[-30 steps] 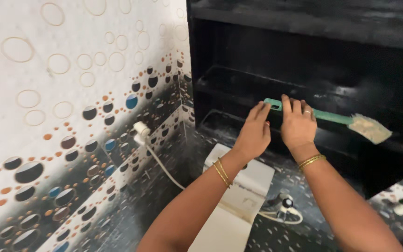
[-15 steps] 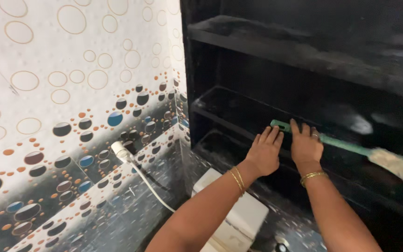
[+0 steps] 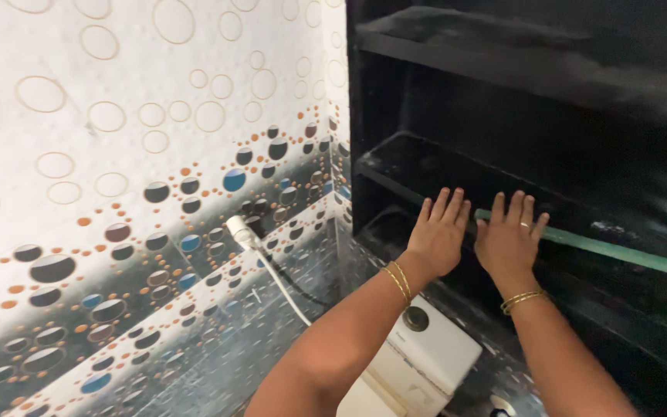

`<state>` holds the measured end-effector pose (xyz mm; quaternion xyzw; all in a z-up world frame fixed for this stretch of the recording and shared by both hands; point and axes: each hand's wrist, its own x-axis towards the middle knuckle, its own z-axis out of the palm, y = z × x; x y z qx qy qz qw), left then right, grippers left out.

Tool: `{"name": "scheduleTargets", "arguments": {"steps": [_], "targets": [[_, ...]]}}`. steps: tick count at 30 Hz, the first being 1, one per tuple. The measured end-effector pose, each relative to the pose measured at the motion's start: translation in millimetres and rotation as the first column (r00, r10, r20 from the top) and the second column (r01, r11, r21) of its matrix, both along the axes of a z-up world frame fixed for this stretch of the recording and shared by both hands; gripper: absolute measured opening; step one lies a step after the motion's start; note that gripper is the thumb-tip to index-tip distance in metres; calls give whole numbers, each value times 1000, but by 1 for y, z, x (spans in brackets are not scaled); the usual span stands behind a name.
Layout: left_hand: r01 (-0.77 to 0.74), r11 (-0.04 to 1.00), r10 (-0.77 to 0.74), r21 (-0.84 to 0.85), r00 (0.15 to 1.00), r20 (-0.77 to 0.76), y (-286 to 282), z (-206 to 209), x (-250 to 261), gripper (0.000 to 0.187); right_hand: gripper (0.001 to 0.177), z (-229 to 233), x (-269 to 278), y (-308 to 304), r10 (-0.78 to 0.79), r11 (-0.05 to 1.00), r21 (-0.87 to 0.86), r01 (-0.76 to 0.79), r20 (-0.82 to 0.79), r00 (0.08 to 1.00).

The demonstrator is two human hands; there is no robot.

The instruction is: The person picks up soap, a toothbrush, and a cleaning brush by hand, placing them on shelves and ledges in a bathroom before wiping down a shelf surface with their hands.

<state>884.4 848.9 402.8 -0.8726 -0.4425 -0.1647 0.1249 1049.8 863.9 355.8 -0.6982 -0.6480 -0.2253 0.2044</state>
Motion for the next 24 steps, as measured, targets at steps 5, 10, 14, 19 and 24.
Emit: {"name": "scheduleTargets", "arguments": {"steps": [5,10,14,19,24], "targets": [[-105,991,91,84,984,151,-19,11,-55,67,71,34,-69,-31,166,985,42,-164,-36,985],[-257,960,239,110,959,154,-71,37,-149,77,71,61,-159,-77,328,942,86,-323,-57,943],[-366,921,345,132,925,158,-134,56,-230,82,73,68,-244,-124,473,879,109,-464,-78,878],[-482,867,451,122,866,217,-222,66,-338,80,73,73,-364,-191,630,775,120,-620,-83,772],[-618,762,601,193,786,145,-314,67,-442,77,72,88,-471,-260,779,625,167,-762,-71,623]]}}
